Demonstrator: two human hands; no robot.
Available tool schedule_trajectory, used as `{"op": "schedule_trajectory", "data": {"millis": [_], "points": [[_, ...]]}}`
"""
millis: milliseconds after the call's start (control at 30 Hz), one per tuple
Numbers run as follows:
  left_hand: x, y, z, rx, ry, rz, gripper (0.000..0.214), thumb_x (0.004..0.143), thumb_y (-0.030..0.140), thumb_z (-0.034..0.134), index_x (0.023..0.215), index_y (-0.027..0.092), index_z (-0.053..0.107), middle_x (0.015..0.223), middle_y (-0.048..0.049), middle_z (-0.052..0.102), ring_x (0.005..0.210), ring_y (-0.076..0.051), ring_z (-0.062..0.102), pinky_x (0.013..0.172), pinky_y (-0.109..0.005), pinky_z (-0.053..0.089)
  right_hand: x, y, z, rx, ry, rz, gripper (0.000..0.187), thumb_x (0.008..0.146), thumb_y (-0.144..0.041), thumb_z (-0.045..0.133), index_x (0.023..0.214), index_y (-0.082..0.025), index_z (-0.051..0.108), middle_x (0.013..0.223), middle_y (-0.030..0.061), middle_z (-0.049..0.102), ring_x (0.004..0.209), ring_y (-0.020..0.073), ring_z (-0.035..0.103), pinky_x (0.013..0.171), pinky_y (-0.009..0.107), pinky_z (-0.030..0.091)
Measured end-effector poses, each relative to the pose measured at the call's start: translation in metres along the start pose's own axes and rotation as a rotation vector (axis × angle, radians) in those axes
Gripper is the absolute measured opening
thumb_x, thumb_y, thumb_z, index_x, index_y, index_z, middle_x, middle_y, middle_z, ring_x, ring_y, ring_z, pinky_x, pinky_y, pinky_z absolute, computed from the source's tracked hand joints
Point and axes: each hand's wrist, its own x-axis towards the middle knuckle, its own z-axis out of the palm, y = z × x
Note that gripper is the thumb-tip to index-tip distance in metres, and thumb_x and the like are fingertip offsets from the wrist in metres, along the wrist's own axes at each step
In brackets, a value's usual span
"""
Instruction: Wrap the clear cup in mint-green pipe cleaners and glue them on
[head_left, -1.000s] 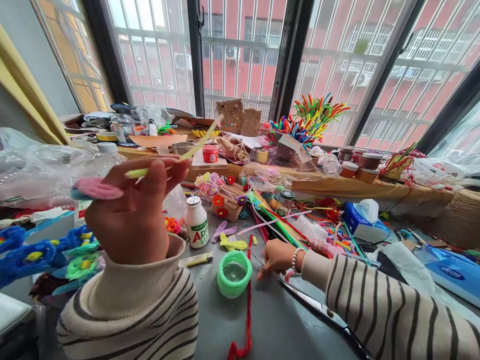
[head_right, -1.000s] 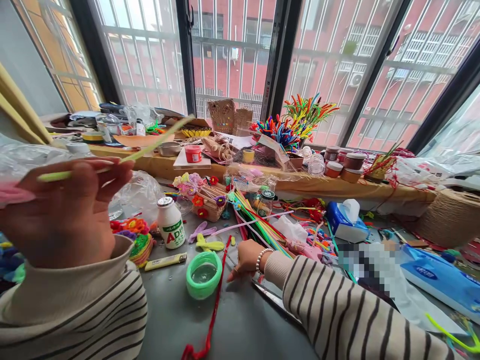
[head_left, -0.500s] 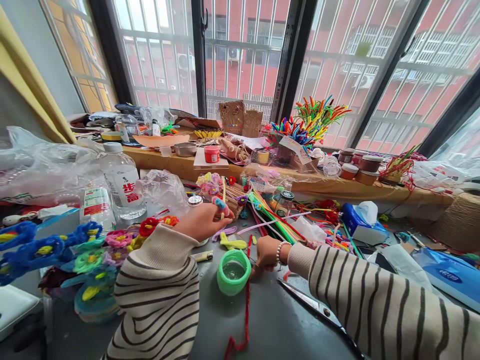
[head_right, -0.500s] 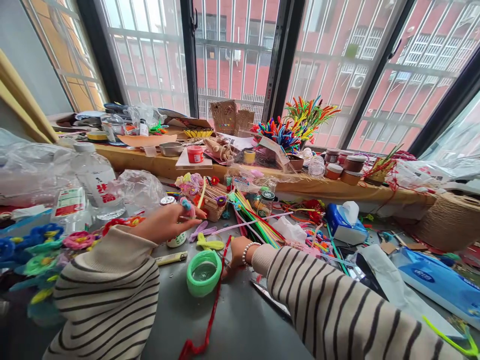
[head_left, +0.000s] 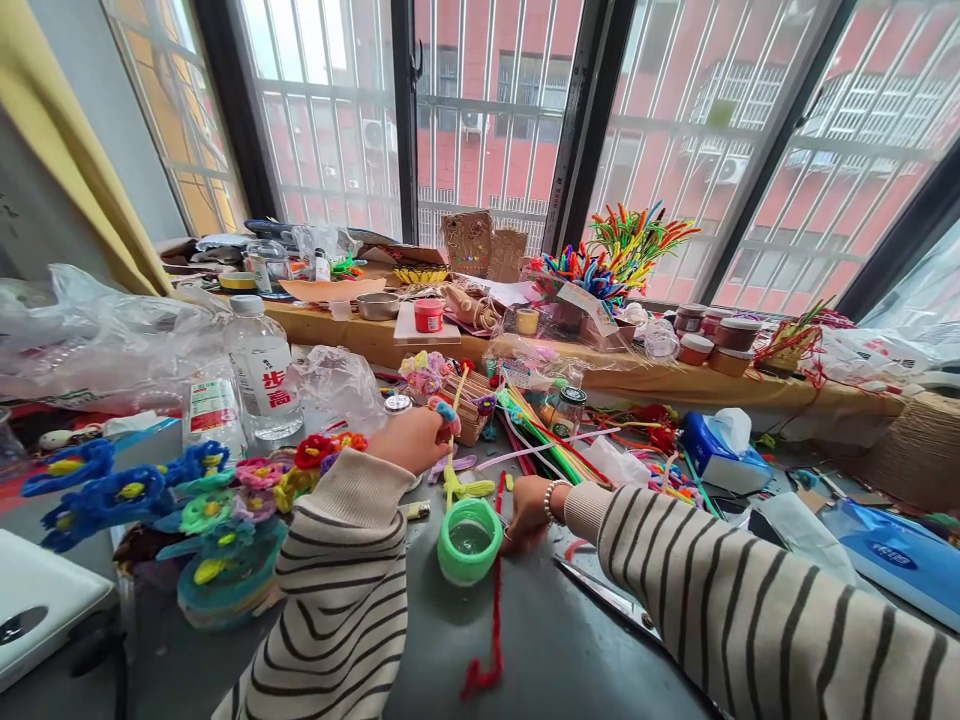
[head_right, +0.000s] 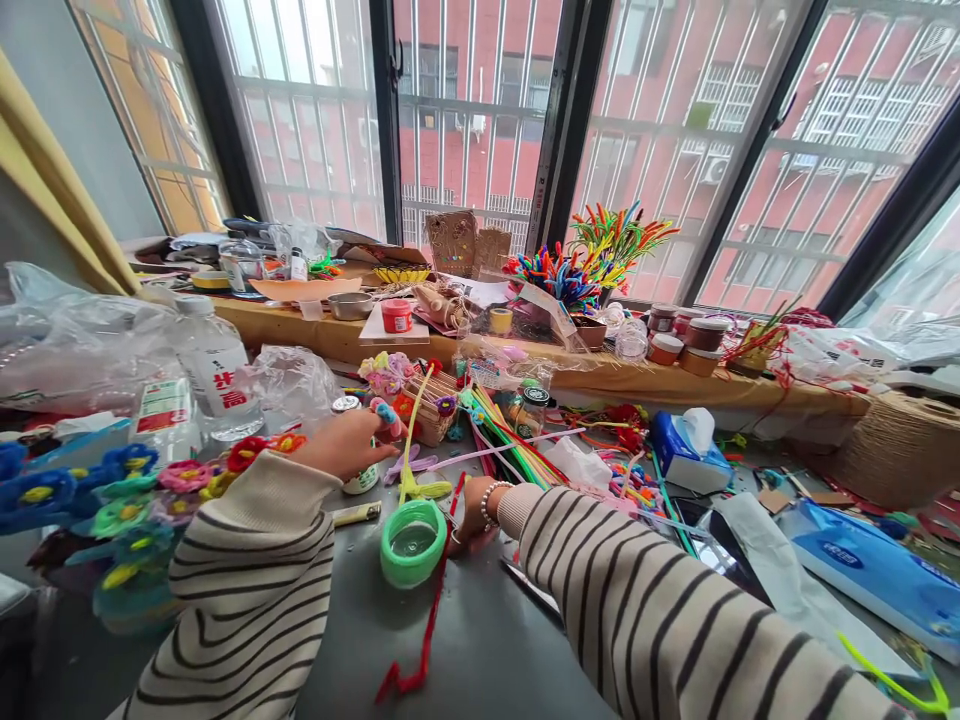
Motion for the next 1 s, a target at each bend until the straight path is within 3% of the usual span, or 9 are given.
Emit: {"op": "schedule_trajectory", "data": {"millis": [133,267,400,467,633,800,867,1000], "points": [[-0.007,0.014,0.002,-0.020,-0.144,0.040,0.015,0.065,0.032,0.057,0.071,0.019,0.061,0.083,-0.0055,0.067,0.080,-0.019,0.061,0.068,-0.025,0.043,-0.007,-0.001,-0.001,0.020,-0.157,0.077,0.026,0.083,-0.028,0.049,0.105,-0.014,0.052,0.102,0.0056,0.056,0.084,0.0151,0.057,0.070,0.034,0.049],[-0.001,0.025,0.018,-0.006,-0.281,0.003,0.018,0.055,0.026,0.069,0.070,0.019,0.061,0.075,-0.0041,0.065,0.074,-0.021,0.061,0.063,-0.027,0.045,-0.012,0.005,-0.004,0.044,-0.177,0.087,0.025,0.083,-0.028,0.049,0.103,-0.013,0.053,0.100,0.0053,0.057,0.082,0.0146,0.058,0.069,0.033,0.049],[0.009,0.025,0.034,0.024,-0.388,-0.030,0.025,0.073,0.030,0.058,0.094,0.017,0.057,0.097,-0.0056,0.060,0.085,-0.018,0.057,0.073,-0.034,0.047,-0.007,0.015,-0.009,0.069,-0.105,0.059,0.026,0.083,-0.029,0.049,0.104,-0.013,0.053,0.101,0.0056,0.057,0.084,0.0151,0.057,0.070,0.034,0.049],[0.012,0.024,0.039,0.037,-0.417,-0.044,0.029,0.081,0.030,0.048,0.106,0.016,0.051,0.107,-0.0066,0.055,0.090,-0.017,0.055,0.076,-0.038,0.047,-0.004,0.018,-0.011,0.087,-0.040,0.031,0.024,0.083,-0.029,0.049,0.102,-0.014,0.053,0.099,0.0051,0.057,0.082,0.0145,0.057,0.070,0.033,0.049],[0.012,0.026,0.041,0.068,-0.395,-0.024,0.031,0.081,0.031,0.048,0.109,0.017,0.049,0.109,-0.0067,0.053,0.092,-0.018,0.055,0.076,-0.038,0.047,-0.008,0.017,-0.009,0.168,0.161,-0.100,0.024,0.085,-0.032,0.046,0.091,-0.012,0.057,0.082,0.0023,0.061,0.067,0.0103,0.059,0.061,0.027,0.050],[0.003,0.035,0.029,0.091,-0.273,0.071,0.016,0.073,0.015,0.051,0.086,0.012,0.061,0.088,-0.0135,0.063,0.083,-0.027,0.060,0.069,-0.038,0.047,-0.032,0.008,0.008,0.209,0.472,-0.263,0.032,0.072,-0.044,0.057,0.081,-0.014,0.061,0.069,0.0023,0.065,0.059,0.0117,0.060,0.053,0.021,0.045],[-0.003,0.041,0.023,0.097,-0.226,0.106,0.016,0.071,0.014,0.048,0.077,0.012,0.062,0.080,-0.0144,0.064,0.079,-0.029,0.062,0.065,-0.038,0.047,-0.042,0.004,0.016,0.193,0.598,-0.298,0.029,0.069,-0.040,0.062,0.082,-0.014,0.062,0.071,0.0029,0.065,0.060,0.0125,0.059,0.054,0.021,0.044],[-0.015,0.051,0.012,0.126,-0.108,0.160,0.021,0.069,0.013,0.042,0.077,0.012,0.062,0.080,-0.0151,0.065,0.079,-0.032,0.062,0.065,-0.041,0.047,-0.055,-0.004,0.025,0.139,0.829,-0.320,0.012,0.073,-0.024,0.057,0.079,-0.015,0.062,0.071,0.0030,0.064,0.061,0.0132,0.056,0.058,0.023,0.041]]}}
